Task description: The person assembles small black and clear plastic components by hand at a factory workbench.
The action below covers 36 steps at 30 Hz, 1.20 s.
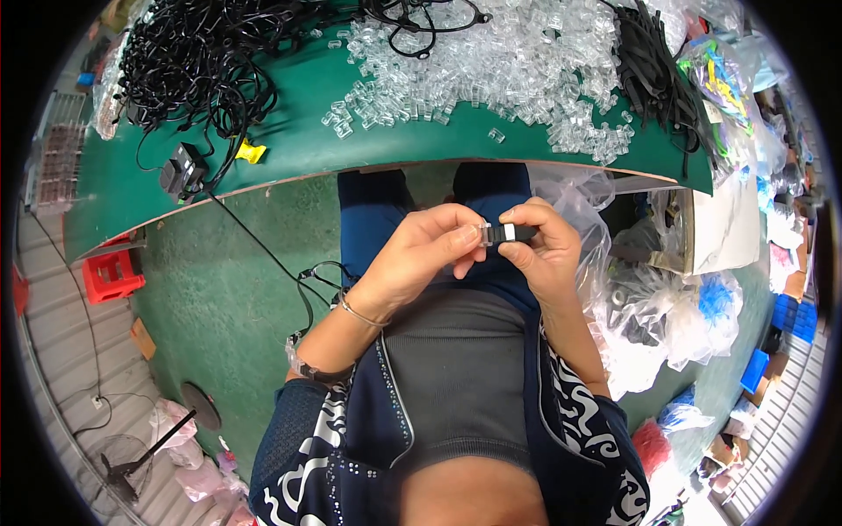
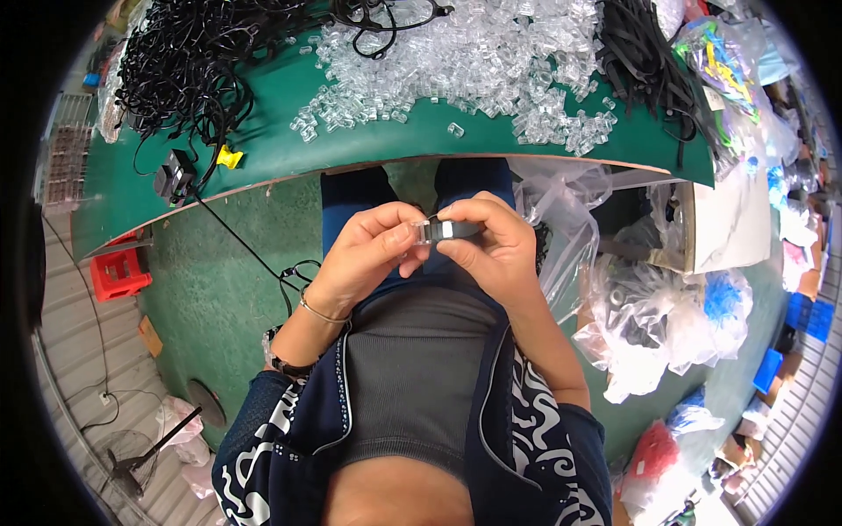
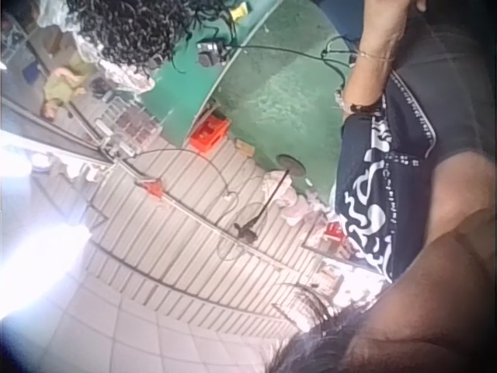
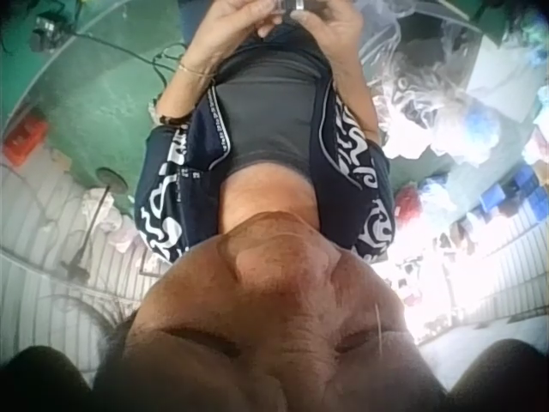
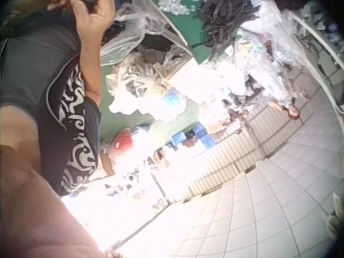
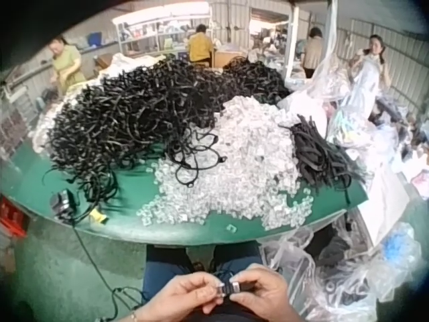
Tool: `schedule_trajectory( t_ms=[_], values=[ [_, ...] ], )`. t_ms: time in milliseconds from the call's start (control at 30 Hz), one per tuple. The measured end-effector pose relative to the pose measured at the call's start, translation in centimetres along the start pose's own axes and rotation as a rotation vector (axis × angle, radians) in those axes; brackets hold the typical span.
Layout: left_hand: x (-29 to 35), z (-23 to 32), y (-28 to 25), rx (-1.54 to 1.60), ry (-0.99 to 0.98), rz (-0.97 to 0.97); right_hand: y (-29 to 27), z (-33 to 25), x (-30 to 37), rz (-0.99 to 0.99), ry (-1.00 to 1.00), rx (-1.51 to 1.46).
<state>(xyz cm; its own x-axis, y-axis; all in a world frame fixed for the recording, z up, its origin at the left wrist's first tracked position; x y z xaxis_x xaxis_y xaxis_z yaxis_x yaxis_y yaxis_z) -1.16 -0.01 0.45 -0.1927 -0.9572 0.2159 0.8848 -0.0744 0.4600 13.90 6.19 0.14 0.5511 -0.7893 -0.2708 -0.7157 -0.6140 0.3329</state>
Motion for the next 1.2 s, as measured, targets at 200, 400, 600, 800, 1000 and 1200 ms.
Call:
schedule_trajectory(
  t_ms=[200, 400, 600, 800, 1000, 1200],
  values=[
    [0.6, 0.0, -1.8, 0.428, 0.2, 0.076, 0.5, 0.2, -0.2, -0.068, 0.209, 0.119],
    [2.4, 3.4, -4.0, 0.351, 0.58, 0.4, -1.4, 1.8, 1.3, -0.175, 0.062, 0.641],
    [2.2, 2.4, -6.2, 1.066, 0.565, -0.016, 1.4, -1.8, -0.8, -0.306, 0.053, 0.715],
    [1.5, 2.5, -5.4, 1.005, 0.402, 0.008, 4.8, -3.4, -2.1, -0.559, -0.23, 0.947],
    [-1.7, -2.2, -3.0, 0.263, -0.001, 0.256, 8.0, -2.0, -0.7, -0.786, -0.442, 0.829],
    [-3.9, -3.8, 0.1, 0.063, -0.327, 0.074, 7.9, -0.2, 2.0, -0.892, -0.498, 0.79]
  ],
)
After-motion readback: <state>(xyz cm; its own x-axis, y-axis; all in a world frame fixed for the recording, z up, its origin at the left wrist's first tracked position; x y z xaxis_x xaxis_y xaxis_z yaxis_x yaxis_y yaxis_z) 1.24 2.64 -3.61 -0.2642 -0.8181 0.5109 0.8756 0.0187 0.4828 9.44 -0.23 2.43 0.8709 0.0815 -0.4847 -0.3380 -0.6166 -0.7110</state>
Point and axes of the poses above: each hand's wrist, its own x-axis away from the middle knuckle, its own y-axis out of the palm, z = x × y, the point moved 3 cm from there along -x, towards the middle knuckle, and after that the axes turned 12 degrees about -x, right-handed, at the moved point
